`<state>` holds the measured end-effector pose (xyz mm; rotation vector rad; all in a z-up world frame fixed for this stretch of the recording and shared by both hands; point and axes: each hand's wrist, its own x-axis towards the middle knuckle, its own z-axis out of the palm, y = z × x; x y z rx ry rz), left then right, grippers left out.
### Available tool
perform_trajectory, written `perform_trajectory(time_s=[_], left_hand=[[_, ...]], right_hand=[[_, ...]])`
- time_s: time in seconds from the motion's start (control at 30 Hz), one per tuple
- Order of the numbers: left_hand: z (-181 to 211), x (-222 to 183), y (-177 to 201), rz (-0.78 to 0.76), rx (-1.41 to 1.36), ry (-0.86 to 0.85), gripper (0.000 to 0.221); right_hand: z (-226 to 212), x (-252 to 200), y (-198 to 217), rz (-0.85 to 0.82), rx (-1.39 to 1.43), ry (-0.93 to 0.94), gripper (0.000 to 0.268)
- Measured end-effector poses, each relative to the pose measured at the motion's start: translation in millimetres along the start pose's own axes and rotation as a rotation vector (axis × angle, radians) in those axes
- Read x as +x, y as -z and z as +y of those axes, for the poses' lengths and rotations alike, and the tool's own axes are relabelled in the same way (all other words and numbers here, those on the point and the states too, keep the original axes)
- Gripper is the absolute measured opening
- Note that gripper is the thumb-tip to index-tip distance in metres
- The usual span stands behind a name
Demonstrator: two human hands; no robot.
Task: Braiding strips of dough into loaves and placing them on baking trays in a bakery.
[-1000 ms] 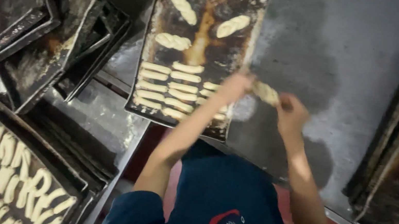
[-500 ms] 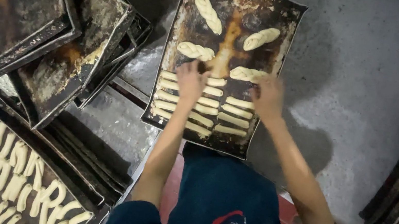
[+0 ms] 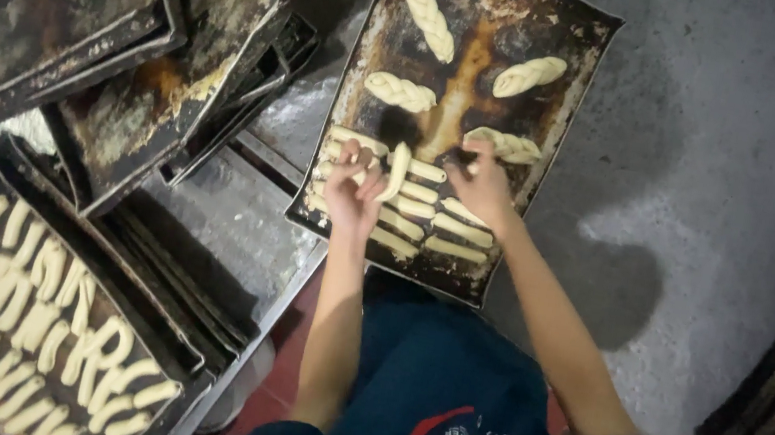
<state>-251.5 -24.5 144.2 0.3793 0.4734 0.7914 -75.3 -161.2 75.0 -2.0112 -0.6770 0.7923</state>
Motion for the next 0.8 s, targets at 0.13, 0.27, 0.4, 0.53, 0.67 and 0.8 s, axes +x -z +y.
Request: perform_trajectory(time_s=[0.13,0.27,0.4,0.53,0.67,0.8], left_hand=[[8.6,-34.6,-12.4,0.081,0.336,-0.037,0.035],[-24.5,-18.7,-5.9,-0.277,1.537,-0.55,0.083],[-84.3,-29.9,-30.6,-0.515,1.839,-0.082,0.037],[-165.9,-75.1,-68.4,-0.692,1.677,0.113,0.047],[-234.9,-99.7,-96.4,-0.754,1.866,0.117,0.049],[-306.7,-92.9,-27.9,-0.782,2.107,0.113,0.061]], right_hand=[[30.7,13.3,-42.4,-0.084,-0.395,0.303,0.034],[-10.3,-14.2,-13.3,-0.197,-0.129,0.222,0.028],[-24.4,-90.4,86.7,-0.187,-0.15,0.034,0.03],[23.1,-166.9,175.2,0.182,0.058,-0.135,0.03],[121.2,-173.1,202.4,0.504,-0.11,-0.066,0.019],[211.1,-152.8,189.8,0.379,-0.19,-0.198,0.044]])
